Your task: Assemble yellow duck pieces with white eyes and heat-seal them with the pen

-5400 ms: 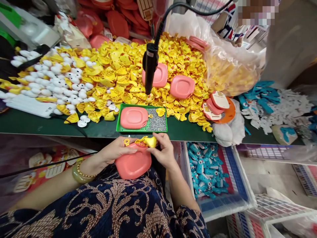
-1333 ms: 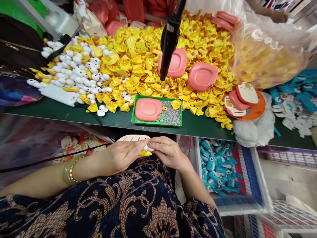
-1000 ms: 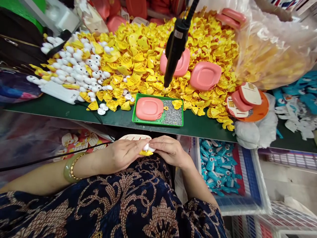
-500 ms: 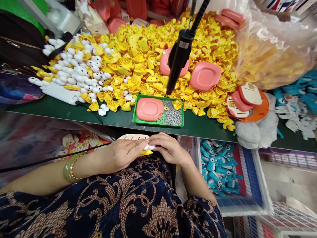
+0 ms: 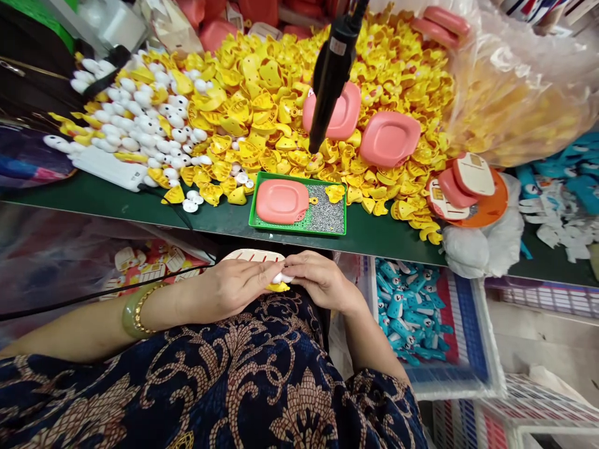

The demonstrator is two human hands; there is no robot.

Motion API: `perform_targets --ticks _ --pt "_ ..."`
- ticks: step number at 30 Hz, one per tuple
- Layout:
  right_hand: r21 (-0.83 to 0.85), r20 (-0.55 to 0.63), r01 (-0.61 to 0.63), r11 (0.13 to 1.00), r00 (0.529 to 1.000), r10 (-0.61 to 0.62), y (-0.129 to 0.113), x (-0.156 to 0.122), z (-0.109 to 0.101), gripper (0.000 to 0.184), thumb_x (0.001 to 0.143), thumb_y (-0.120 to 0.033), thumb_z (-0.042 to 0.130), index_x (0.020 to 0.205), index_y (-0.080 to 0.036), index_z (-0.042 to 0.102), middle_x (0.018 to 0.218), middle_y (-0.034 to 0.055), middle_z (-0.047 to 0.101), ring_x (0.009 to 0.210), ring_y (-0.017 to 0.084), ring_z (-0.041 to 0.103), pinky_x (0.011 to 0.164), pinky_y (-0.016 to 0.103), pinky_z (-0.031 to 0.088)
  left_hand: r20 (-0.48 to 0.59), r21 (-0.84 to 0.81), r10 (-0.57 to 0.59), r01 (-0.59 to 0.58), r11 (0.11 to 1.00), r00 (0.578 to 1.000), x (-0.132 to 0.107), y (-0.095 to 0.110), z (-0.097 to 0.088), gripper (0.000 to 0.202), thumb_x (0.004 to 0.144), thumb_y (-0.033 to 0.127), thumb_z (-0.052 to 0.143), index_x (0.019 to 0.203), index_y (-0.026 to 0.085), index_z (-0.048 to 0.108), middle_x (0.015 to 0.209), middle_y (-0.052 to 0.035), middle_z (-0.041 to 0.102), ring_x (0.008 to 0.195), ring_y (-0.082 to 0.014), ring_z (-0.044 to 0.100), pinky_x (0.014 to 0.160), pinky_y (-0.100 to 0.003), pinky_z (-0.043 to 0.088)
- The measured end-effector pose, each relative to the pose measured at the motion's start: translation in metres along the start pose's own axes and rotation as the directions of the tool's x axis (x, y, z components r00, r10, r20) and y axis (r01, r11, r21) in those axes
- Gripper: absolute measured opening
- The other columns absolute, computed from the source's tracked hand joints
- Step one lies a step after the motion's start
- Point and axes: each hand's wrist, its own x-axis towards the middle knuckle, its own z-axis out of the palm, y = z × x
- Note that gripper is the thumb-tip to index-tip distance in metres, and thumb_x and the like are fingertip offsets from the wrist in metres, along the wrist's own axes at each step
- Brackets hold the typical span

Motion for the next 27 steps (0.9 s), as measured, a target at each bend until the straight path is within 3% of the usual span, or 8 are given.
perform_targets --ticks 15,19,23,27 --pt "0.096 0.055 -0.024 0.995 0.998 0.019 0.016 0.002 -0.003 0.02 0.094 -0.014 0.058 0.11 -0.021 0.067 0.106 0.0091 0.07 0.097 0.018 0.067 0.085 0.036 0.054 0.032 -0.103 -0.005 0.008 0.995 0.999 0.009 -0.003 -0.003 0.055 0.091 0.012 0.05 0.143 0.007 0.035 0.105 -0.0167 0.069 0.094 -0.0218 0.068 0.084 -0.033 0.058" --pt "0.092 0.029 -0.027 0.995 0.999 0.025 0.014 0.0 0.0 0.023 0.094 -0.014 0.058 0.113 -0.023 0.067 0.108 0.0078 0.07 0.098 0.017 0.067 0.085 0.035 0.054 0.02 -0.134 -0.03 0.032 0.99 0.999 0.009 -0.004 -0.004 0.049 0.091 0.011 0.049 0.139 0.008 0.039 0.105 -0.0156 0.069 0.094 -0.0214 0.068 0.083 -0.032 0.058" --pt "0.095 -0.054 -0.108 0.99 0.992 0.113 0.007 -0.006 0.007 0.028 0.094 -0.012 0.057 0.118 -0.024 0.065 0.115 0.0084 0.068 0.108 0.018 0.064 0.092 0.036 0.054 0.003 -0.142 -0.078 0.078 0.987 0.997 0.01 -0.002 -0.004 0.036 0.094 0.015 0.048 0.129 0.006 0.047 0.103 -0.0151 0.069 0.088 -0.0211 0.069 0.077 -0.031 0.059" --pt "0.183 -0.127 -0.191 0.964 0.968 0.216 0.003 -0.009 0.021 0.035 0.094 -0.025 0.058 0.129 -0.022 0.057 0.128 0.0111 0.06 0.119 0.023 0.058 0.102 0.043 0.049 -0.08 -0.176 -0.148 0.132 0.975 0.986 0.015 0.0 -0.004 0.031 0.095 0.014 0.046 0.125 0.005 0.047 0.103 -0.0158 0.069 0.083 -0.021 0.069 0.071 -0.031 0.059"
